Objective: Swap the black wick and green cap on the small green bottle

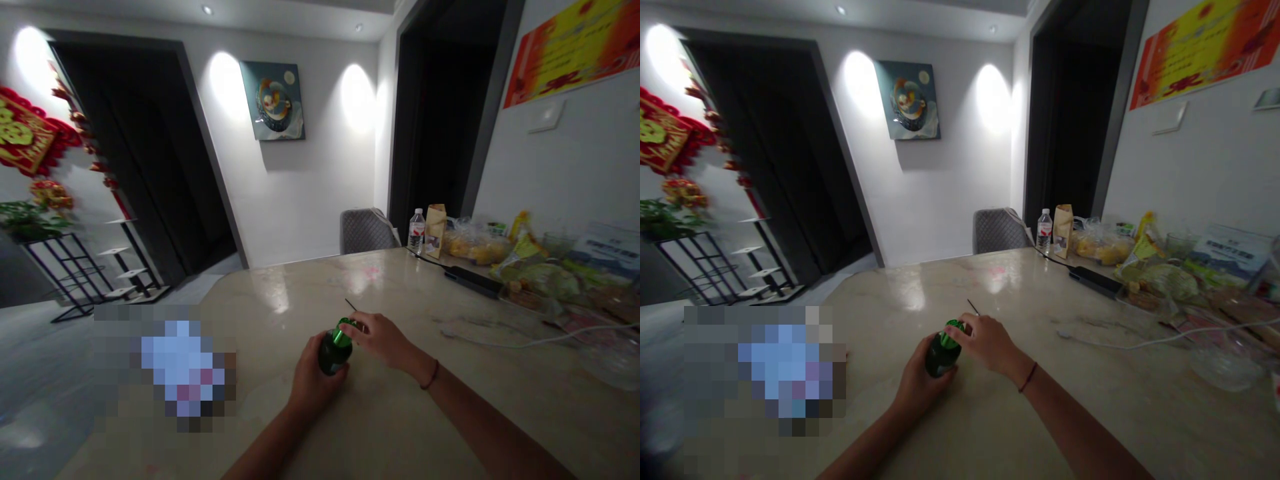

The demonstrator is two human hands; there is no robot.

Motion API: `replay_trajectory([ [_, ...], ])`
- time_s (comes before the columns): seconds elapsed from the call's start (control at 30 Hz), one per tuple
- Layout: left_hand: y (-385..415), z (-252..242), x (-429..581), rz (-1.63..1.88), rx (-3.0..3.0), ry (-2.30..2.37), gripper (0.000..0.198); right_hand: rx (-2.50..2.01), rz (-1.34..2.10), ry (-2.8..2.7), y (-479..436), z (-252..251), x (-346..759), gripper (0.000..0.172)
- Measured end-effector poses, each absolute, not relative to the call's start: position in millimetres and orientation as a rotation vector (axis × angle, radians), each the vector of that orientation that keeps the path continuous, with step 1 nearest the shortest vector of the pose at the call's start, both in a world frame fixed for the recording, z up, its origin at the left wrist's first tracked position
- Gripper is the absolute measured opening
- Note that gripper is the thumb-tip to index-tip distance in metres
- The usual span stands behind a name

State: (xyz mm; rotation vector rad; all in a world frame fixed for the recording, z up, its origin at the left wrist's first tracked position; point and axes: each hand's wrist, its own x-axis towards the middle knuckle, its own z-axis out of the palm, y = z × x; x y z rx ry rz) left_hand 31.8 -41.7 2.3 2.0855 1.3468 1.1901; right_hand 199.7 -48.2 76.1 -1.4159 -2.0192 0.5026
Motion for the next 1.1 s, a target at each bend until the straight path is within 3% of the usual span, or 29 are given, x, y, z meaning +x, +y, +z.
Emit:
replay_trajectory([
  [0.27, -42.6, 3.8, 32.8, 1.212, 2.186, 1.381, 0.048, -1.606, 0.225, -2.057, -55.7, 80.0, 194.5, 0.032],
  [0.67, -41.9, 2.6, 32.5, 1.099, 2.175, 1.423, 0.054, -1.479, 0.407, -2.132, -50.7, 81.2, 205.6, 0.027],
  [0.97, -39.9, -1.1, 32.1, 1.051, 2.106, 1.515, 0.059, -1.175, 0.506, -2.199, -47.9, 77.2, 211.4, 0.028],
  [1.1, -40.7, 0.4, 31.6, 1.042, 2.085, 1.506, 0.059, -1.034, 0.596, -2.155, -47.1, 76.5, 212.3, 0.021],
])
